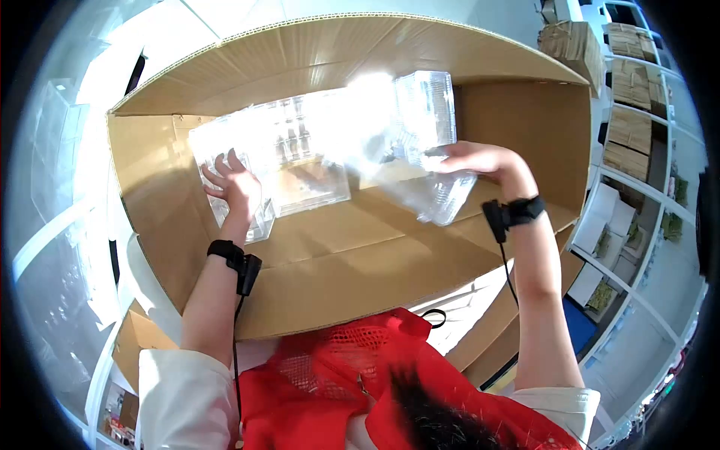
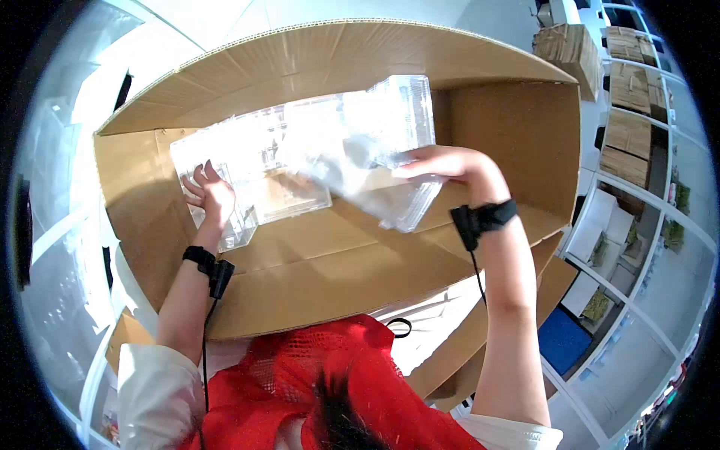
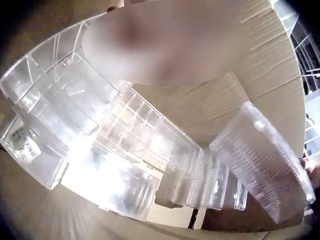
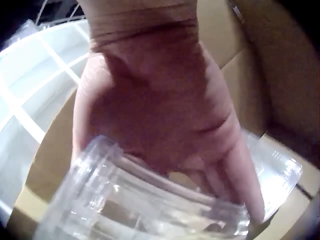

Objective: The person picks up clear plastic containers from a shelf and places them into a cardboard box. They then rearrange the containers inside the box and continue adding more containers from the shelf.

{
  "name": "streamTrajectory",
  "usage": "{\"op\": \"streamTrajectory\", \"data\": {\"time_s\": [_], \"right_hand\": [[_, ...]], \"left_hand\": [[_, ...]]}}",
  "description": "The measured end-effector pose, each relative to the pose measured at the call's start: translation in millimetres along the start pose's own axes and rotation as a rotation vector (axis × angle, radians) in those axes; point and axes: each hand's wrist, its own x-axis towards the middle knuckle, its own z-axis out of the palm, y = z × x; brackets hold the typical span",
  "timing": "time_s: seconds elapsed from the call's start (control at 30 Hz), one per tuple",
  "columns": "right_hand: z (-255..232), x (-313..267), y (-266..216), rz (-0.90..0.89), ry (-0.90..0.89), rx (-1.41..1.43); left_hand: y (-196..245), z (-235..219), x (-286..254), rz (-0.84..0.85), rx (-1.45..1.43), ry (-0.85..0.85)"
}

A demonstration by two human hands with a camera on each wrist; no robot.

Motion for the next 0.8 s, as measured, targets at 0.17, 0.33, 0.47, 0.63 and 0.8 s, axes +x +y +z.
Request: {"op": "streamTrajectory", "data": {"time_s": [0.17,0.33,0.47,0.63,0.8], "right_hand": [[-34.7,-61.2,95.8,-0.148,0.322,0.479],[-29.8,-29.8,126.4,-0.093,0.516,0.611],[-36.8,6.4,149.3,-0.143,0.506,0.766],[-51.0,31.6,168.5,-0.248,0.504,0.681],[-62.4,0.7,62.2,0.652,0.502,-0.623]], "left_hand": [[-4.2,8.1,1.7,0.04,0.003,0.057],[-3.0,14.7,4.7,0.015,0.103,0.036],[-1.5,2.8,3.9,-0.007,0.071,-0.003],[1.3,0.0,2.8,-0.027,0.031,-0.047],[2.4,-8.8,1.7,-0.004,-0.025,-0.058]]}}
